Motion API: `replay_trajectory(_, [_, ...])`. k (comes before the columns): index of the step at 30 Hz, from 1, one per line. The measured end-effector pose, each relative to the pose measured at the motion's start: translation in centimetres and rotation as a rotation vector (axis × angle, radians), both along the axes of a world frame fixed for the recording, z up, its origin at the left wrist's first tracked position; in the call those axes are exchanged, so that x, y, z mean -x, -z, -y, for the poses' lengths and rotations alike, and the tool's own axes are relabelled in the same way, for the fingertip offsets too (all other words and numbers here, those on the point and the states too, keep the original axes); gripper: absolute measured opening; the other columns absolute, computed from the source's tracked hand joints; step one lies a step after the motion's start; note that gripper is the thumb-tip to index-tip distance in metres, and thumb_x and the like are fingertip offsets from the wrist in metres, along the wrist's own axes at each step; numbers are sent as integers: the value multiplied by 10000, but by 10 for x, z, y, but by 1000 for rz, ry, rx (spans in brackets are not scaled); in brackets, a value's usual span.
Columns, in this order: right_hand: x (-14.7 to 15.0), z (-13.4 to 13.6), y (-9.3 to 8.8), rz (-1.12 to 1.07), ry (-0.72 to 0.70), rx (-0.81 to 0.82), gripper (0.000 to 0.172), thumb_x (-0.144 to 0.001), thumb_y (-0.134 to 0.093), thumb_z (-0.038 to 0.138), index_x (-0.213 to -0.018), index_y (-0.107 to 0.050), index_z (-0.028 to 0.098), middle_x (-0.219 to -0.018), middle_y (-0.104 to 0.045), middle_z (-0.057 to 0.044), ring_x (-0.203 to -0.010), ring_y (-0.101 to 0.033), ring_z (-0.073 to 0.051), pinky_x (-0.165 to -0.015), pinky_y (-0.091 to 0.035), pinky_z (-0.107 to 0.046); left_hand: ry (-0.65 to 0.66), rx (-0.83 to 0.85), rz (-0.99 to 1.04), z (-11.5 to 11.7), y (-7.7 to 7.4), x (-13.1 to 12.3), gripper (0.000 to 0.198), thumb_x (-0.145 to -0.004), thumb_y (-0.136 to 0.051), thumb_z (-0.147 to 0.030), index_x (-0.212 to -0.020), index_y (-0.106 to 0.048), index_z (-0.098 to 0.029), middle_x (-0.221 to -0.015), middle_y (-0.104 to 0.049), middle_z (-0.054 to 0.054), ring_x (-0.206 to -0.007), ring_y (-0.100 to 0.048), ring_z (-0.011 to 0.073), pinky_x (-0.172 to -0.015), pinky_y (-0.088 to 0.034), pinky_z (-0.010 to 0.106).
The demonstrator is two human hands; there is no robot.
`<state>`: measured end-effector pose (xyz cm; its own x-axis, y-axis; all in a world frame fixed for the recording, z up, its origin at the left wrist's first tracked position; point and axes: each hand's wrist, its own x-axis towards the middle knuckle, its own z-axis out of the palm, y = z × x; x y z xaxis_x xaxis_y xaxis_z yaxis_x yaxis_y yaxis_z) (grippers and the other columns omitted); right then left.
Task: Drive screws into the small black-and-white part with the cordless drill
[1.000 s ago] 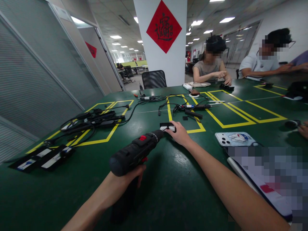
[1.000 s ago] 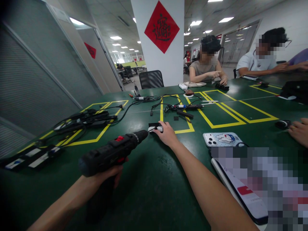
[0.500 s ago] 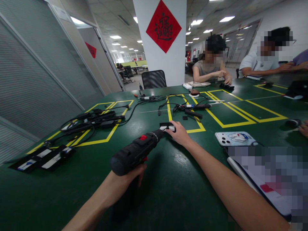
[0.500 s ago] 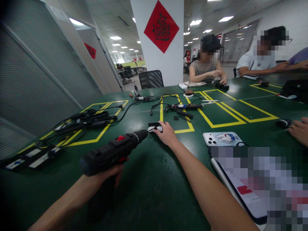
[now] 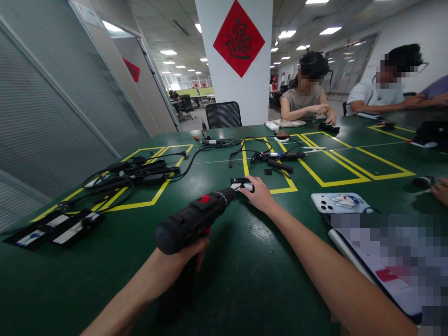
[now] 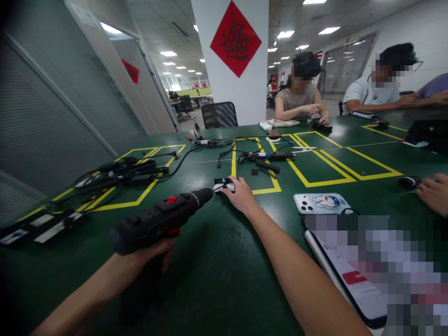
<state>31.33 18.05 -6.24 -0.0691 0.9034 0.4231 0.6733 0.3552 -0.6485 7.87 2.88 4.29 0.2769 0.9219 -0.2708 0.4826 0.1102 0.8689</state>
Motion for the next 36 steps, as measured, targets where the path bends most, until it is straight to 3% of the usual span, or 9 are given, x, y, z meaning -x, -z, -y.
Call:
replay_trajectory(26, [-2,1,-3,-12,-33,-9,469,-836,-562,445,-1248,-518,227,-1126,-548,-75,-1031,-559,-205,-920,-413,-319,-44,37,31,0,-2,-1,227,-837,-527,-382,-903,-554,-166,-600,-602,-7,-571,-560,173,-623,-452,325])
replay_trajectory(36, [-5,-4,-2,-50,-75,-1,445,-823,-580,407,-1231,-536,235,-1099,-557,-63,-1012,-567,-198,-906,-419,-322,-63,58,3,3,-8,-8,285,-834,-512,-414,-834,-611,-147,-600,-616,15,-583,-564,188,-614,-439,324])
